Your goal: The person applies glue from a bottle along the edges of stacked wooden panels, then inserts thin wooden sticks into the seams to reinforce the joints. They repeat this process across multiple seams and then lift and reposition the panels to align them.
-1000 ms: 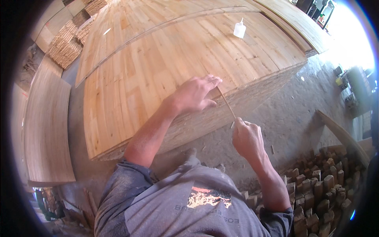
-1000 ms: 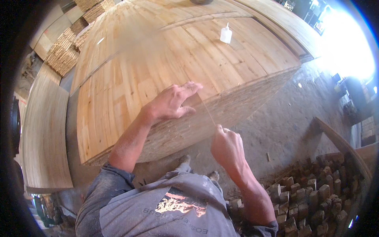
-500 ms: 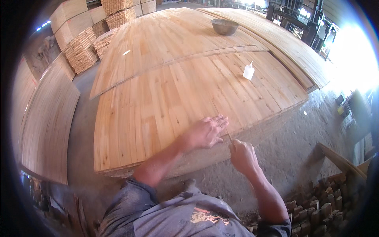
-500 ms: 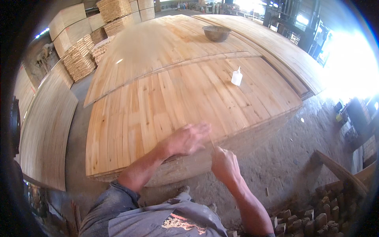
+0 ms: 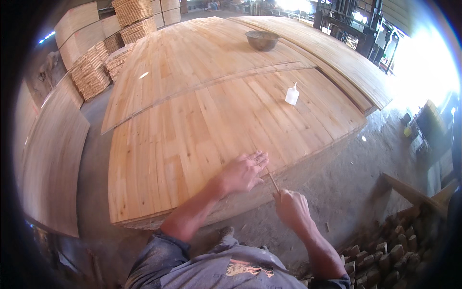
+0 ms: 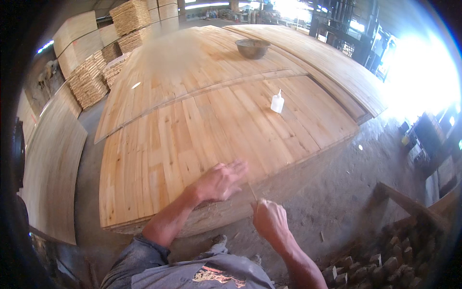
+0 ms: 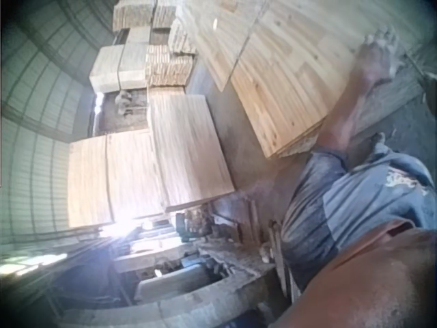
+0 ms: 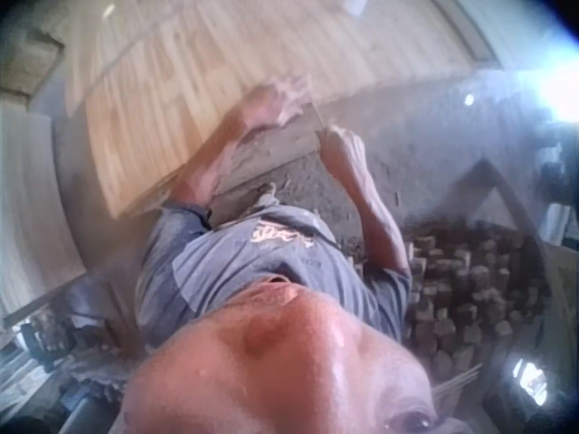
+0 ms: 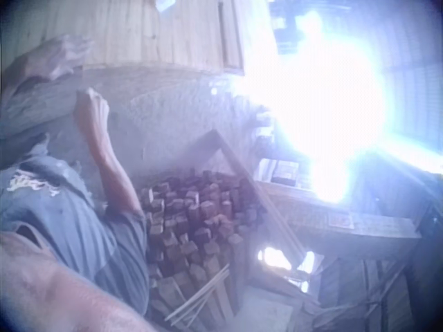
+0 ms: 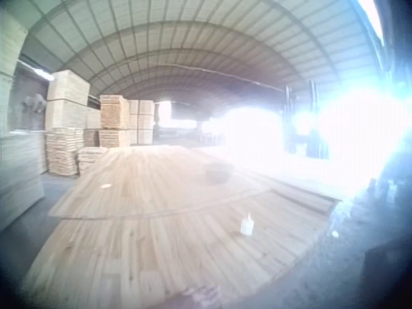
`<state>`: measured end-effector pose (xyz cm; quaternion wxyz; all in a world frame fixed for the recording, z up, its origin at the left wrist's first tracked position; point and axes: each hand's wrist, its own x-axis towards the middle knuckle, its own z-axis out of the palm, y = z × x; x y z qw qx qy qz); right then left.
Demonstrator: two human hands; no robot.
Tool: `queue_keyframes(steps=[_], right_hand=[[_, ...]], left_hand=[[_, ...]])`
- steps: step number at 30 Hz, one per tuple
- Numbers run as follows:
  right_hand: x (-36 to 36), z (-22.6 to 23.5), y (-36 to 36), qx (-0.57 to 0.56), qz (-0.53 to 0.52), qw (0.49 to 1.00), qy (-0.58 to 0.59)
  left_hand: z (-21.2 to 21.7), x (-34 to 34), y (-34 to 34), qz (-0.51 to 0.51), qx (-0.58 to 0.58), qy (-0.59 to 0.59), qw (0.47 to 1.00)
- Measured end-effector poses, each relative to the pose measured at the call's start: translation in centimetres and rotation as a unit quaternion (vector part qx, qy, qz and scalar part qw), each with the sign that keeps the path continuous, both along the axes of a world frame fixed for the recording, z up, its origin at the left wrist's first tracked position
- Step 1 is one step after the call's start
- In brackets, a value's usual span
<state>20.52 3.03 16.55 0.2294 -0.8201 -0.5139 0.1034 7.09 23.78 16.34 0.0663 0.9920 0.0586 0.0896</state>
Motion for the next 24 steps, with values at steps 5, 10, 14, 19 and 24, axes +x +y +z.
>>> queue_keyframes(steps=[5, 10, 14, 19, 24], right_hand=[[0.8, 0.3, 0.6, -0.005, 0.065, 0.997, -0.030], [0.3, -0.5, 2.6, -0.003, 0.016, 1.000, -0.021], [1.7, -0.9, 3.0, 0.010, 0.091, 0.991, -0.100], [6.0, 0.9, 4.2, 0.068, 0.194, 0.954, -0.219], [-3.0, 0.2, 0.3, -0.105, 0.166, 0.975, -0.101]], left_hand=[[-0.2, 0.0, 0.0, 0.007, 0.008, 0.007, 1.000], [0.1, 0.4, -0.2, 0.000, 0.014, -0.005, 1.000], [0.5, 0.3, -0.4, 0.010, -0.033, -0.033, 0.999], [1.1, 0.0, -0.6, 0.026, 0.004, 0.021, 0.999], [1.1, -0.1, -1.4, 0.021, -0.055, -0.034, 0.998]])
